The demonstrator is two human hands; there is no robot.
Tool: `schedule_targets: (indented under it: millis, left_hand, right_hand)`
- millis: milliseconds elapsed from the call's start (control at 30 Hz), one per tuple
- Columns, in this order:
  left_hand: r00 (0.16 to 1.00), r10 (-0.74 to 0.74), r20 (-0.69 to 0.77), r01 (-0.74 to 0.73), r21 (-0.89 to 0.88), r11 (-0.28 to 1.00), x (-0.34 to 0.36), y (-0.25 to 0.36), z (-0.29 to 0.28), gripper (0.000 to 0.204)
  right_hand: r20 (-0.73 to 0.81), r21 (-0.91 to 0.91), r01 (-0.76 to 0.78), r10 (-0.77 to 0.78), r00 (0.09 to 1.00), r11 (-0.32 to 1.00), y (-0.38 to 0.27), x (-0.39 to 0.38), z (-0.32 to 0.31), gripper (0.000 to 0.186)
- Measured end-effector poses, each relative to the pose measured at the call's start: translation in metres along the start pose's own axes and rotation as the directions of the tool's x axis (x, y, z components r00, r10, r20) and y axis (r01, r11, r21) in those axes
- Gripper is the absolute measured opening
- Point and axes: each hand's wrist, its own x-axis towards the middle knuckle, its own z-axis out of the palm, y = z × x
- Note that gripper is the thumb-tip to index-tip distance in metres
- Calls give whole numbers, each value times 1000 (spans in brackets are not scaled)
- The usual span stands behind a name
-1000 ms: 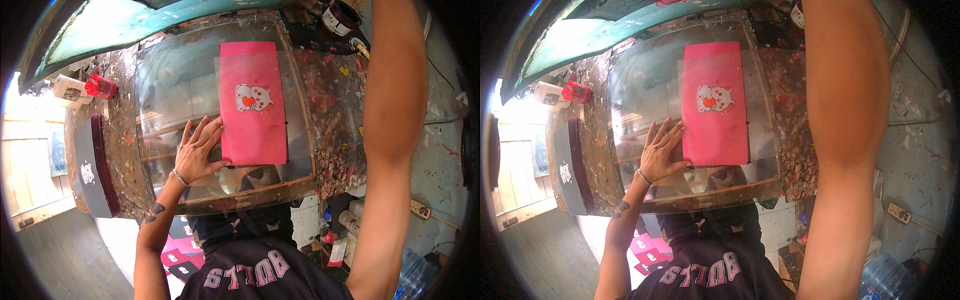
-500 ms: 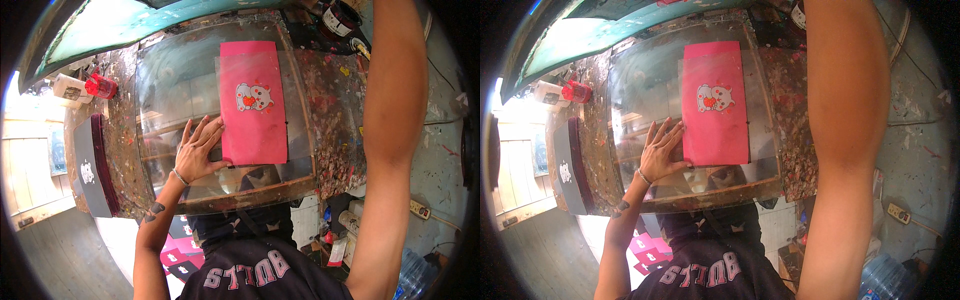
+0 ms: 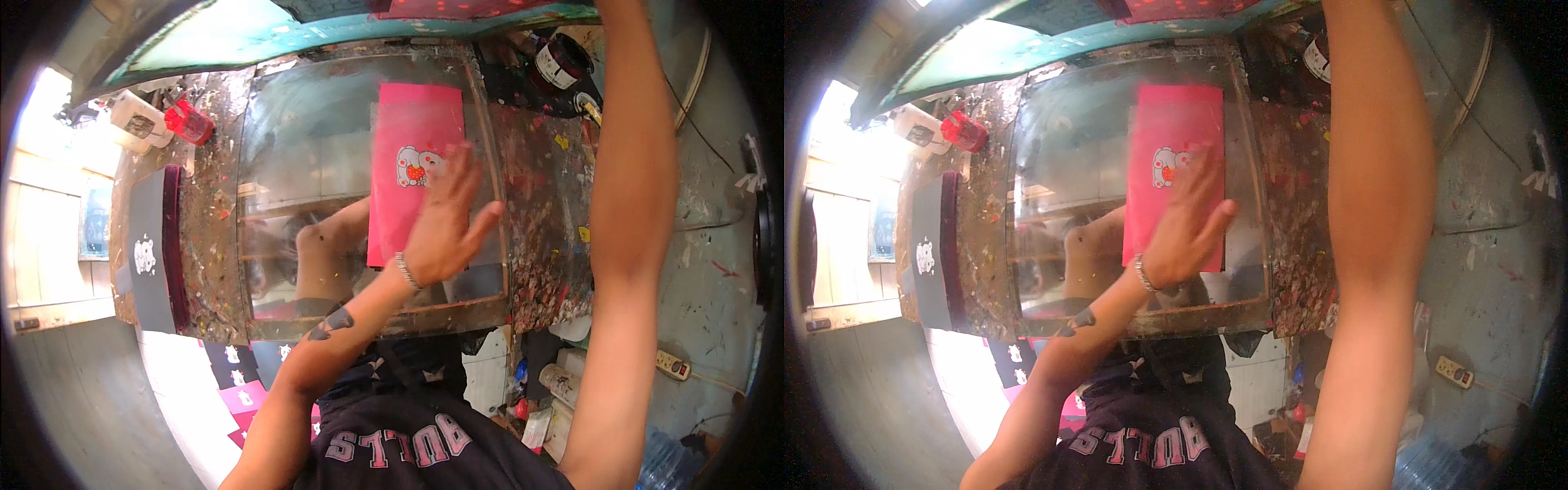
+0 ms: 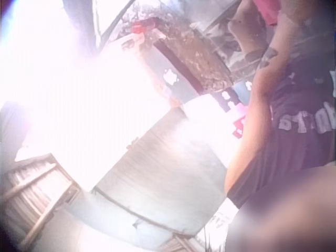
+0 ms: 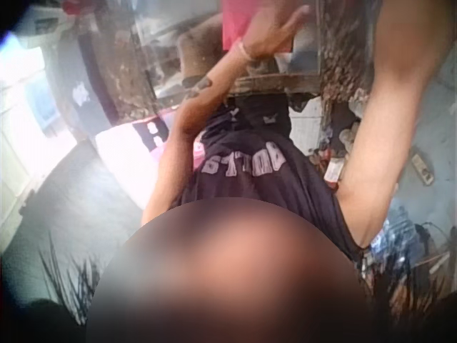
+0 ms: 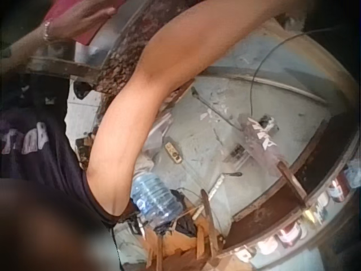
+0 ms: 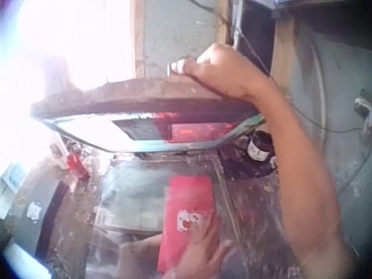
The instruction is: The person performs screen printing on rectangular cards using a squeegee and a screen frame. They place each card on a workbench, pull ink across the screen, and then remove the printed card to a growing stack. The cards feature a cartoon character design and alternate between pink and black backgrounds.
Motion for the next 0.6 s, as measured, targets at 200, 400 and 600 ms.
schedule_targets:
  millis: [200, 400, 600]
  left_hand:
    - [963, -223, -150, 268, 588, 763, -70, -73, -43, 68]
    - [982, -186, 8, 182, -252, 950, 0, -4, 42, 57]
    - [961, -224, -162, 94, -571, 816, 34, 57, 4, 39]
  right_hand:
    - [-33, -42, -105, 103, 994, 994, -18, -16, -2, 69]
    - [21, -62, -84, 86, 996, 995, -20, -34, -30, 67]
    - [-51, -76, -95, 91, 995, 993, -27, -43, 2, 62]
